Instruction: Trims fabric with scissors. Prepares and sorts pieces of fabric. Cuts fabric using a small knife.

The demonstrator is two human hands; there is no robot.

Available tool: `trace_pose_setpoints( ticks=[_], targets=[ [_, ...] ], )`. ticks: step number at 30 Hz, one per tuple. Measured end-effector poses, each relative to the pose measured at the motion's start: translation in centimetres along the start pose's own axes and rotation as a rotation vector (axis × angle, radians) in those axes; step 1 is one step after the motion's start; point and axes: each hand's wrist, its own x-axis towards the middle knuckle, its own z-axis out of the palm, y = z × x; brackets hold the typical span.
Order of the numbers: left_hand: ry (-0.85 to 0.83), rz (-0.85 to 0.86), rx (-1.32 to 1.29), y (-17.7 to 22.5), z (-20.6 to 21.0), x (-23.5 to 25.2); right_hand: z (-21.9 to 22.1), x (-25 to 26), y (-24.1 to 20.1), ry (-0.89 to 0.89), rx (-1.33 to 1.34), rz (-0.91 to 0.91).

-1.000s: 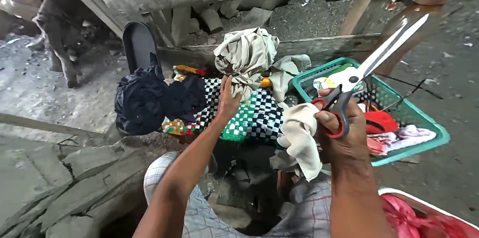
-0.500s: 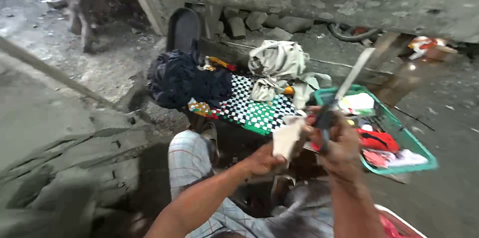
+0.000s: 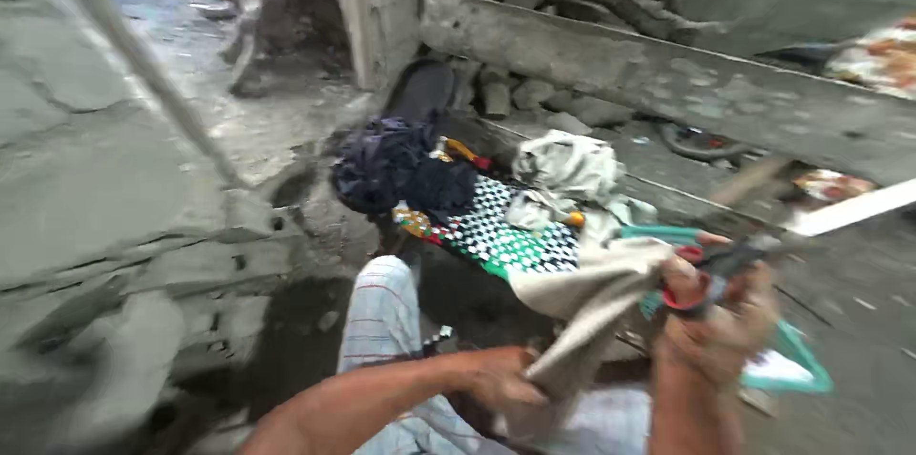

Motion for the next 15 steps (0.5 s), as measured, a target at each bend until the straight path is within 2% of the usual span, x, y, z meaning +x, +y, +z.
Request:
trace_pose_setpoints(
  ticks=[2, 5, 7, 11, 15],
  targets=[
    [0.082, -0.105, 0.008, -0.4, -1.2, -0.1, 0.1, 0.2, 0.0, 0.063, 0.028, 0.091],
    [0.312, 0.019, 0.099, -0.6, -4.8, 0.8, -0.7, 0.9, 1.2, 0.109, -0.033, 0.194],
    [0.374, 0.081, 0.181, -0.3, -7.6, 1.3, -1.4, 1.8, 1.0, 0.123, -0.035, 0.208],
    [0.301, 0.088, 0.271, 0.7, -11.6, 0.6, -2.3, 3.5, -0.6, 0.129, -0.031, 0.096],
    [0.197, 0.225, 0.083, 2.5, -13.2, -0.5, -2.4, 5.0, -2.1, 0.105, -0.075, -0.005]
  ],
)
